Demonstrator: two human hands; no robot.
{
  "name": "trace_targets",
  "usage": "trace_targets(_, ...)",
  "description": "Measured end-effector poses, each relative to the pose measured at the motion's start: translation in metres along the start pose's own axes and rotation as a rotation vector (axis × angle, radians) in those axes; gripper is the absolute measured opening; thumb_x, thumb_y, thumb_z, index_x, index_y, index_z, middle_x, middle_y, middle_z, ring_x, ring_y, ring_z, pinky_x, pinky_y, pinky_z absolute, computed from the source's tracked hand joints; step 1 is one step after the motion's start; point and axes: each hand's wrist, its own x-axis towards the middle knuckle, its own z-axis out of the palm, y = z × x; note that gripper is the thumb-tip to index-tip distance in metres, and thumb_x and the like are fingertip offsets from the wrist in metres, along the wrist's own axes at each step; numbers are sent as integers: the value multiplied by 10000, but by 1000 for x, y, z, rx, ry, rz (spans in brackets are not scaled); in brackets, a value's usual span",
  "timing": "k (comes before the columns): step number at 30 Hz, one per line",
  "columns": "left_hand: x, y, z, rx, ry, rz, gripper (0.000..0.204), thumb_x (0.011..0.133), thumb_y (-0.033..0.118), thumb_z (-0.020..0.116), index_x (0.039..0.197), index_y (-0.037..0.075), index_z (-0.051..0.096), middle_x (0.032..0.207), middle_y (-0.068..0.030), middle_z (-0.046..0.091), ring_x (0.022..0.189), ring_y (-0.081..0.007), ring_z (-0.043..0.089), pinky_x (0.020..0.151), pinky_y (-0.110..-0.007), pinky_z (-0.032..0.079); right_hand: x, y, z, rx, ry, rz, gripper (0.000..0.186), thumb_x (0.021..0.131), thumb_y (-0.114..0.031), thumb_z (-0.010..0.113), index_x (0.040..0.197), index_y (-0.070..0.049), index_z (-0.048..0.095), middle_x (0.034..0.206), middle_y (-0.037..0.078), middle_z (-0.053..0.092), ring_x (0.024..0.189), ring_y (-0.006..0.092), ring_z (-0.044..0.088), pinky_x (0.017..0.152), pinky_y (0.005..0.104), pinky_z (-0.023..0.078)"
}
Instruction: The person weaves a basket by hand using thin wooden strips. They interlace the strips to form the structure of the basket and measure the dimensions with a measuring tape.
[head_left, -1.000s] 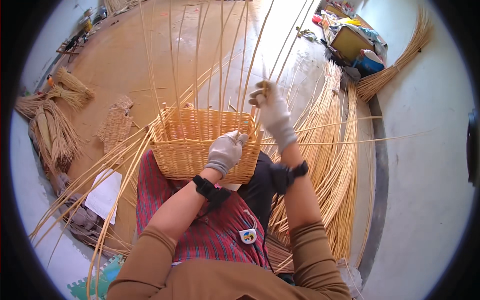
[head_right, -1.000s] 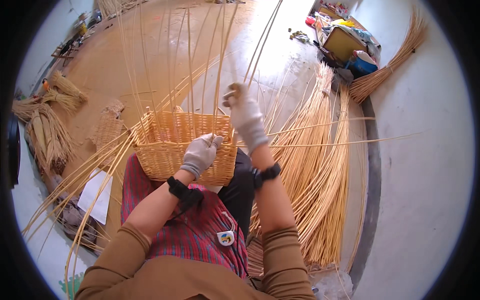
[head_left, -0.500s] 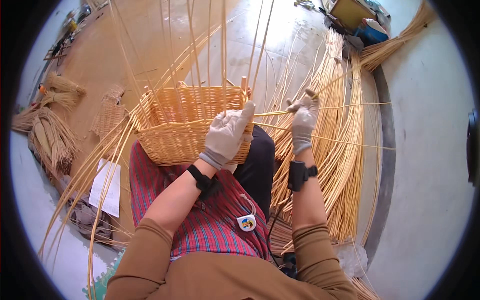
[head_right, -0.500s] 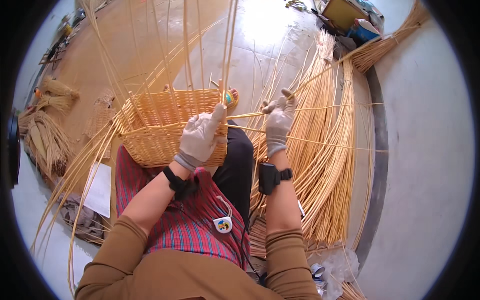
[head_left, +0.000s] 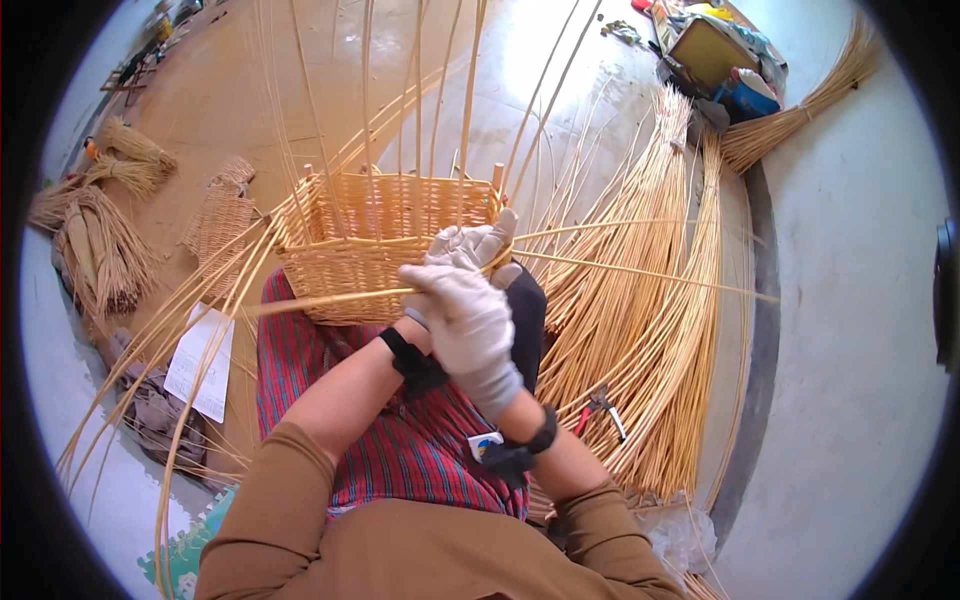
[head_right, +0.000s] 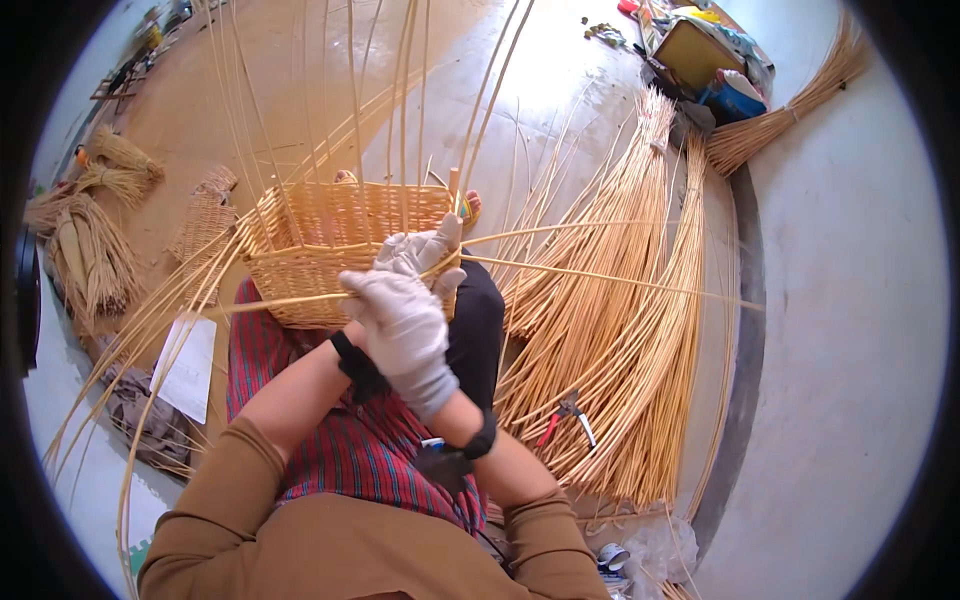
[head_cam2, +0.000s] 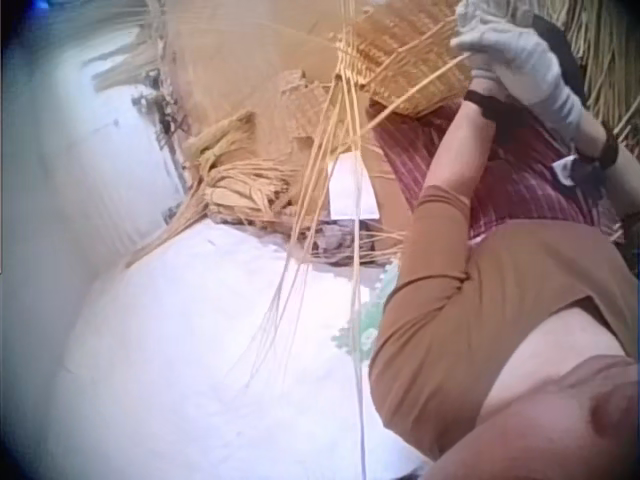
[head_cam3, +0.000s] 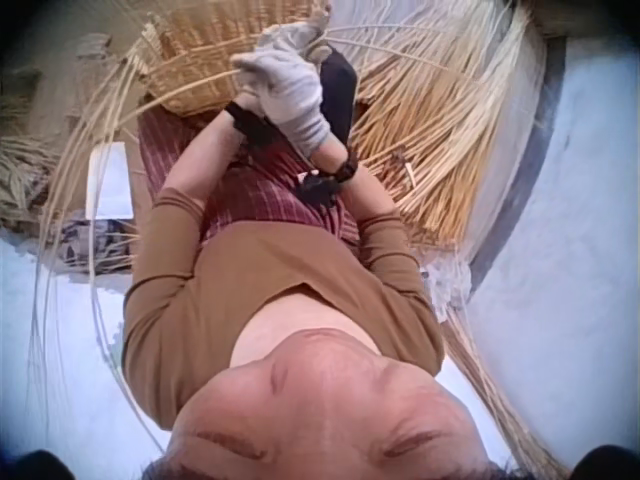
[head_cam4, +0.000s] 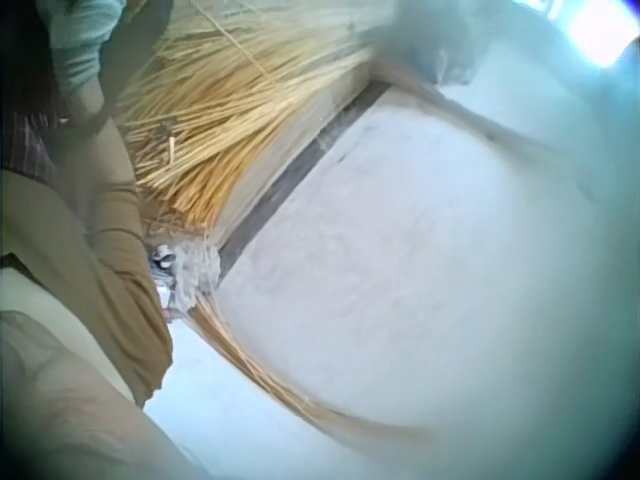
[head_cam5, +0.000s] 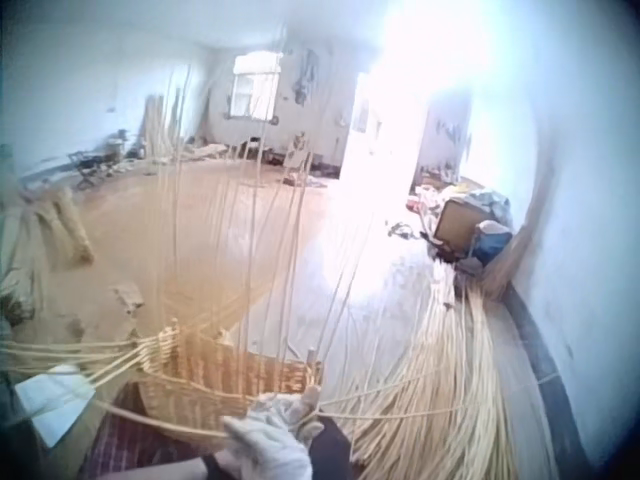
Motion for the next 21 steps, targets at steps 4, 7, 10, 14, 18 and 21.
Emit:
trace_targets(4,-9,-9,-21,-776,285,-195,407,1054,271,583,1395,49,591,1268,-106,677,1227,-226,623,1003,-369,513,67,-6,-38,-316,44,219,379,1002,-224,666,1313,-10,631,1187,156,682,1072,260,673,930,362,536)
trace_targets(7,-24,-45,-52,-1319,296,-769,338,1099,286,516,1227,10,665,1164,-70,703,1091,-161,655,907,-336,534,78,32,-59,-605,-395,531,581,831,-437,811,1186,-1,663,985,172,694,932,302,688,877,405,540)
trace_targets(10,-9,-68,-72,-931,219,-879,321,1111,277,504,1151,12,681,1060,-42,704,964,-131,659,827,-279,538,78,42,-48,-631,-370,624,641,723,-490,862,1096,-7,664,965,185,682,911,355,676,844,445,533)
trace_targets(14,74,-50,-52,-691,340,-140,282,1053,269,623,1076,-7,677,948,-59,702,865,-174,656,764,-296,536,58,47,-19,-865,-97,436,428,806,-353,815,1035,-24,663,940,179,665,878,379,673,794,476,526)
trace_targets(18,152,13,-41,-251,-211,55,525,928,214,755,1372,13,558,1134,-213,683,968,-321,702,899,-396,560,48,62,-3,-962,104,322,215,864,-253,727,918,-53,669,892,165,663,810,389,675,723,479,535)
trace_targets(21,136,26,-49,-403,12,142,736,896,237,790,1515,47,440,1274,-235,607,1014,-327,706,929,-427,557,45,77,-9,-970,166,346,197,861,-250,709,874,-62,650,855,164,646,783,388,672,705,489,531)
